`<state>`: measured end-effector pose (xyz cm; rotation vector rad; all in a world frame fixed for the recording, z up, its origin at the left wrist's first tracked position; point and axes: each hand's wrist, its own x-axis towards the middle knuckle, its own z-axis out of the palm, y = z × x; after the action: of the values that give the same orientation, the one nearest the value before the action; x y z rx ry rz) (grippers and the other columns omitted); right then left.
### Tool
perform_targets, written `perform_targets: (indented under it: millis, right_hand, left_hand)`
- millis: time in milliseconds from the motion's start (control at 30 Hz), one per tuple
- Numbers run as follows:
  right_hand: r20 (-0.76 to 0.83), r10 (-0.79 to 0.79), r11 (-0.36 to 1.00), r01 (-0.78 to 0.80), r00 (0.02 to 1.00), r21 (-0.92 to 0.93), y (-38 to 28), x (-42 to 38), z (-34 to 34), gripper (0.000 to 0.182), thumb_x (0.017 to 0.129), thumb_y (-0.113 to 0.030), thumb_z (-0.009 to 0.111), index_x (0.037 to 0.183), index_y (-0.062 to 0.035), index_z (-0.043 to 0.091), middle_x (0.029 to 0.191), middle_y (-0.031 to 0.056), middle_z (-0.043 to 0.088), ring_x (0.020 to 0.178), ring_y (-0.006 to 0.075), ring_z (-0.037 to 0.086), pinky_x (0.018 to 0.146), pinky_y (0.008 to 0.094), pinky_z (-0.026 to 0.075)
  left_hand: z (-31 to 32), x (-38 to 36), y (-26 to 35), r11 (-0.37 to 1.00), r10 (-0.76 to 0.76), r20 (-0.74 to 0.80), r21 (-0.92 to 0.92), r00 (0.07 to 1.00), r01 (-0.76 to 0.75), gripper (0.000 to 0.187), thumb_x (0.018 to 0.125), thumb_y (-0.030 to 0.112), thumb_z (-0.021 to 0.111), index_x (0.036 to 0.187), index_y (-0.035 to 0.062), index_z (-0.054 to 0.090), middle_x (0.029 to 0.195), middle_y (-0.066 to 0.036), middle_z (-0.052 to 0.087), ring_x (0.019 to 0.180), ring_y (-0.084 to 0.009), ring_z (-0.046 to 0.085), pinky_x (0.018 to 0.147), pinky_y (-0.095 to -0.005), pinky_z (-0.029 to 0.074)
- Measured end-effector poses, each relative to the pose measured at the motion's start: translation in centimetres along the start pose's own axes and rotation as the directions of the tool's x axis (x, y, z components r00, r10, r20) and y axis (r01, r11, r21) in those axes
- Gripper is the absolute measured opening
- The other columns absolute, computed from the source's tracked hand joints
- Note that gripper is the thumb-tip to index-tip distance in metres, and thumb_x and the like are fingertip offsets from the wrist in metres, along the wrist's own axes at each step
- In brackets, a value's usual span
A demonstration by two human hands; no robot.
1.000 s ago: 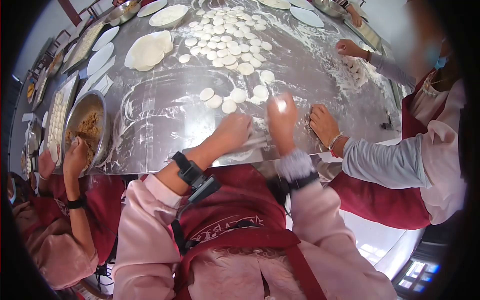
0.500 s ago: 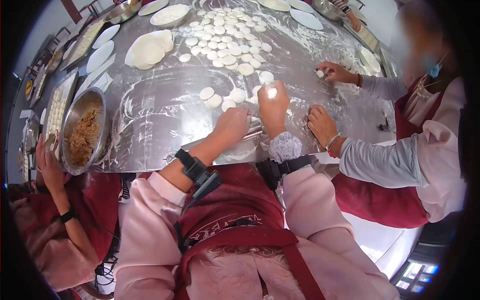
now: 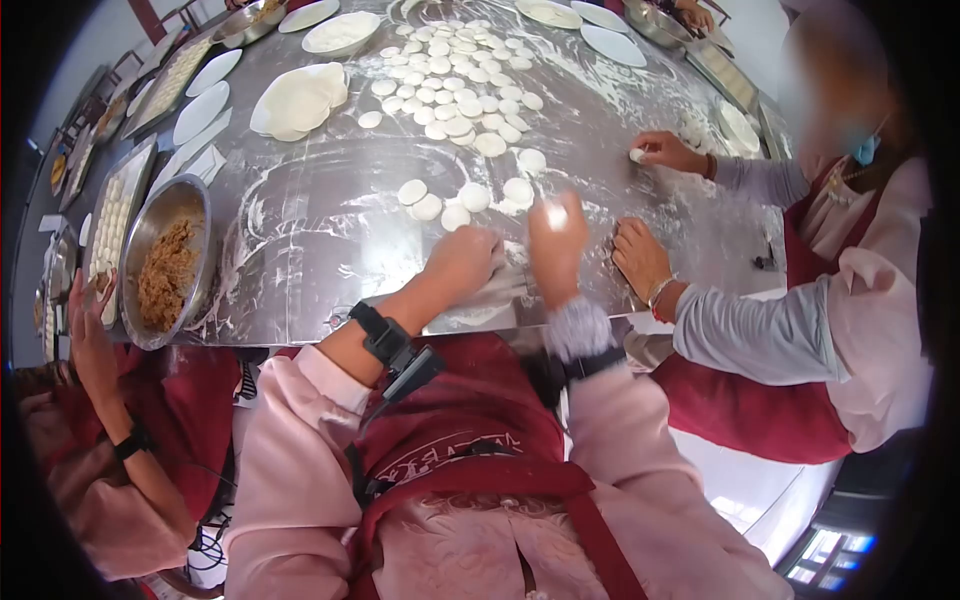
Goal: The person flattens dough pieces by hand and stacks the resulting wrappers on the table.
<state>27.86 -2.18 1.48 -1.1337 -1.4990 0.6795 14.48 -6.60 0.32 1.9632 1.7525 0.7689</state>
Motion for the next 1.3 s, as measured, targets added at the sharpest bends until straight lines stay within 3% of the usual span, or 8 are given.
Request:
perform_targets:
  millis: [333, 467, 567, 767, 867, 1000, 1167, 1300]
  right_hand:
    - [-0.029, -0.067, 0.996, 0.066, 0.997, -0.053, -0.7, 1.8, 2.0, 0.018, 0.076, -0.011, 0.059, 0.076, -0.0013, 0.044, 0.061, 0.0126, 0.049, 0.056, 0.0146, 0.045, 0.051, 0.0330, 0.040]
    - [-0.024, -0.015, 0.995, 0.012, 1.000, -0.100, 0.2, -1.8, -1.6, 0.019, 0.076, -0.012, 0.060, 0.077, -0.0014, 0.044, 0.062, 0.0145, 0.050, 0.054, 0.0185, 0.046, 0.052, 0.0338, 0.041]
    - [-0.023, 0.095, 0.987, -0.091, 0.995, 0.135, 1.2, -3.7, -2.7, 0.018, 0.076, -0.012, 0.059, 0.078, -0.0012, 0.044, 0.062, 0.0152, 0.050, 0.053, 0.0215, 0.046, 0.052, 0.0349, 0.040]
    - [-0.053, -0.135, 0.991, 0.134, 0.989, -0.025, -0.4, 1.5, 1.8, 0.015, 0.075, -0.010, 0.058, 0.078, -0.0012, 0.046, 0.061, 0.0126, 0.050, 0.055, 0.0190, 0.046, 0.052, 0.0338, 0.040]
    - [-0.020, 0.069, 0.996, -0.070, 0.997, -0.056, -0.8, -1.3, -1.3, 0.015, 0.075, -0.010, 0.058, 0.077, -0.0016, 0.046, 0.061, 0.0109, 0.049, 0.054, 0.0190, 0.046, 0.053, 0.0328, 0.040]
    - [-0.076, -0.110, 0.993, 0.106, 0.991, -0.057, -0.5, -3.2, -2.8, 0.016, 0.075, -0.010, 0.058, 0.076, -0.0019, 0.044, 0.060, 0.0104, 0.048, 0.054, 0.0177, 0.046, 0.051, 0.0329, 0.040]
    - [-0.034, -0.027, 0.998, 0.024, 0.999, -0.065, -0.9, 0.8, 1.0, 0.016, 0.075, -0.011, 0.059, 0.075, -0.0022, 0.045, 0.060, 0.0105, 0.048, 0.052, 0.0181, 0.045, 0.050, 0.0331, 0.039]
    - [-0.020, 0.112, 0.993, -0.111, 0.993, 0.045, 0.1, -2.1, -1.7, 0.017, 0.075, -0.011, 0.059, 0.076, -0.0009, 0.045, 0.060, 0.0175, 0.049, 0.052, 0.0247, 0.045, 0.051, 0.0359, 0.040]
  left_hand:
    - [0.1, 0.0, 0.7, 0.998, -0.059, -0.048, 0.003, 0.997, 0.059, 0.013, 0.075, 0.014, 0.057, 0.082, 0.0030, 0.059, 0.073, -0.017, 0.060, 0.070, -0.0351, 0.058, 0.064, -0.0410, 0.046]
    - [-0.7, -0.6, 0.0, 1.000, 0.003, 0.105, -0.027, 0.994, 0.000, 0.013, 0.076, 0.014, 0.056, 0.083, 0.0034, 0.060, 0.076, -0.018, 0.060, 0.073, -0.0352, 0.059, 0.066, -0.0420, 0.046]
    - [-1.1, -1.7, 0.1, 0.993, -0.013, 0.121, -0.112, 0.993, 0.027, 0.013, 0.075, 0.013, 0.056, 0.084, 0.0039, 0.060, 0.079, -0.018, 0.061, 0.076, -0.0349, 0.059, 0.068, -0.0415, 0.046]
    - [1.0, 0.3, 0.5, 0.994, -0.077, -0.056, -0.082, 0.995, 0.073, 0.015, 0.073, 0.010, 0.054, 0.086, 0.0047, 0.060, 0.077, -0.019, 0.061, 0.076, -0.0359, 0.059, 0.068, -0.0426, 0.046]
    - [-0.9, -0.6, 0.2, 0.999, 0.026, 0.141, 0.044, 0.990, -0.032, 0.015, 0.073, 0.009, 0.054, 0.086, 0.0038, 0.060, 0.077, -0.019, 0.061, 0.077, -0.0357, 0.059, 0.068, -0.0423, 0.046]
    - [-0.6, -2.0, -0.3, 0.995, -0.036, 0.126, -0.093, 0.991, 0.048, 0.014, 0.074, 0.010, 0.054, 0.085, 0.0024, 0.060, 0.079, -0.020, 0.061, 0.077, -0.0362, 0.059, 0.068, -0.0419, 0.046]
    - [0.2, 0.1, 1.2, 0.997, -0.031, -0.038, -0.078, 0.999, 0.028, 0.013, 0.074, 0.010, 0.054, 0.083, 0.0022, 0.060, 0.079, -0.020, 0.061, 0.076, -0.0374, 0.058, 0.067, -0.0427, 0.046]
    - [-1.0, -0.4, 0.1, 0.998, 0.056, 0.141, 0.002, 0.988, -0.057, 0.012, 0.076, 0.011, 0.054, 0.082, 0.0027, 0.061, 0.080, -0.020, 0.061, 0.078, -0.0374, 0.059, 0.069, -0.0450, 0.047]
